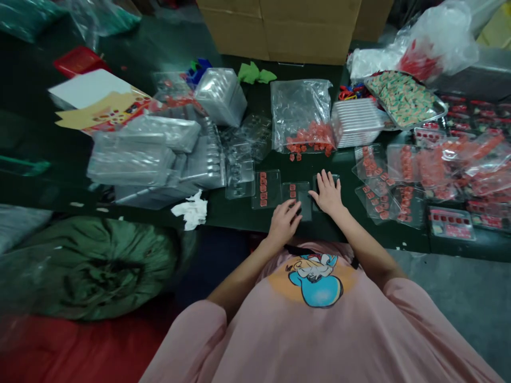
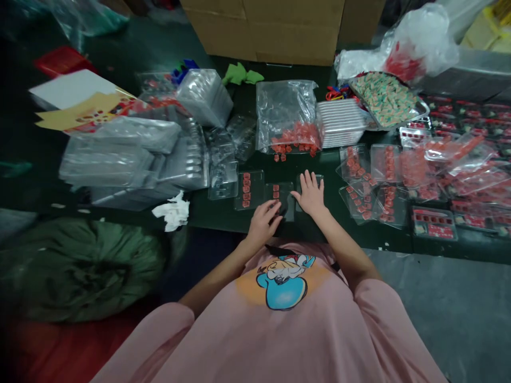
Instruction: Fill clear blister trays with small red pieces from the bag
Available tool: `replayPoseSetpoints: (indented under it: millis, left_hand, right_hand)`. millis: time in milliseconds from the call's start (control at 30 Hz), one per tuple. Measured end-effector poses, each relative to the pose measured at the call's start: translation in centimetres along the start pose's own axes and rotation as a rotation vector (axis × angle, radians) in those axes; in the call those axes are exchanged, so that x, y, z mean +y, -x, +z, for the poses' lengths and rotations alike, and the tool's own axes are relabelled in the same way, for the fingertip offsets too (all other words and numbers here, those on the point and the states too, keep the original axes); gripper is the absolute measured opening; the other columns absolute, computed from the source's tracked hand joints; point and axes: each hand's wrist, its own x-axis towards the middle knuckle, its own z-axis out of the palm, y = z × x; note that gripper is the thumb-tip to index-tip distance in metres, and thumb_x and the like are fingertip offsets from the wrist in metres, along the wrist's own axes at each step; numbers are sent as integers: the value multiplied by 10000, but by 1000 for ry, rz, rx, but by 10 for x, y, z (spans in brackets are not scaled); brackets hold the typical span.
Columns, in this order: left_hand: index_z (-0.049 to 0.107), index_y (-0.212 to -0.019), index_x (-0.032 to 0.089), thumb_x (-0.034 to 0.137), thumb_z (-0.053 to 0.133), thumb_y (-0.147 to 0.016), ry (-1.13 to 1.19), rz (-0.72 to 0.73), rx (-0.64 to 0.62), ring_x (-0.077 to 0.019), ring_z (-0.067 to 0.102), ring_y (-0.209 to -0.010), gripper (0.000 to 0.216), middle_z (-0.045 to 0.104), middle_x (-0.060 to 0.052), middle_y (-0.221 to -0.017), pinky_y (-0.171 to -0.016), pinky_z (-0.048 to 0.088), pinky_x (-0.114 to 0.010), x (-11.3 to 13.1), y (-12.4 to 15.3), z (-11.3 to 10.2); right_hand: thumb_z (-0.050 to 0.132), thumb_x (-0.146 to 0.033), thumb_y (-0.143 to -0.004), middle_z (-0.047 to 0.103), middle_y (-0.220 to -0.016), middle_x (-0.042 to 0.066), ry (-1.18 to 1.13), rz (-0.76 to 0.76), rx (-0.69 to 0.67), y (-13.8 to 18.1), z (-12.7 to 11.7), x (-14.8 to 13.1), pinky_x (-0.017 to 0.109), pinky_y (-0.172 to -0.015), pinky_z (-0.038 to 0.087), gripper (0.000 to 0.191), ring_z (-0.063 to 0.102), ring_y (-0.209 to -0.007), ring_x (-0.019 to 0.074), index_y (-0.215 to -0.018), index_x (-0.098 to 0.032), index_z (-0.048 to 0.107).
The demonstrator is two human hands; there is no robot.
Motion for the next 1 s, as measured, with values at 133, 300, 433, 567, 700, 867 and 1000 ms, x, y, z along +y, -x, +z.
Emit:
replayPoseSetpoints:
  millis: [133,300,433,567,700,867,1000]
  left_hand:
    - [570,-1324,191,279,550,-901,303,-231,19,-214,593,-1103,433,560,-132,-1274,-928,510,-363,-5,9,0]
    - [581,-1322,220,295,585,-873,451,-254,-106,-220,583,-1166,455,541,-122,-1325,-975,504,-371,16,9,7]
    - [605,-1289,220,263,603,-855,364,-230,-97,-244,527,-1250,436,537,-122,-1334,-1062,441,-422,24,5,5]
    - [619,-1254,234,259,573,-872,350,-305,-24,-216,560,-1179,386,565,-97,-1251,-1003,478,-391,12,24,-4]
    - [613,-1261,231,286,566,-869,400,-492,75,-201,582,-1122,399,547,-98,-1282,-930,515,-361,1,47,-12]
    - [569,-1326,218,325,607,-845,638,-622,81,-231,580,-1179,495,553,-127,-1362,-982,503,-393,-2,48,-6]
    - [537,-1365,211,336,623,-839,716,-636,31,-248,564,-1219,547,534,-133,-1412,-1004,494,-410,1,34,7]
  right_hand:
    - [392,-412,-971,301,-1573,168,-129,1,62,-3,-6,21,550,-1163,249,598,227,-1475,303,-1497,-131,339]
    - [362,-215,-946,470,-1432,203,-156,96,212,-9,-20,56,453,-1090,381,500,426,-1331,269,-1422,-92,449]
    - [405,-144,-903,605,-1195,210,-5,142,93,-27,-26,62,432,-984,432,443,542,-1114,294,-1307,-77,574]
    - [422,-137,-889,634,-1042,172,48,213,27,-44,-30,57,376,-865,458,321,589,-967,271,-1077,-129,681]
    - [351,-108,-886,617,-988,138,-71,242,137,-44,-31,64,331,-764,454,310,595,-822,215,-1018,-138,630]
    - [331,-234,-922,562,-736,-4,-499,231,284,-36,-37,79,235,-601,428,217,521,-590,124,-976,-185,536]
    - [329,-306,-918,554,-718,-31,-688,246,258,-31,-30,55,207,-518,394,213,477,-488,88,-961,-206,512]
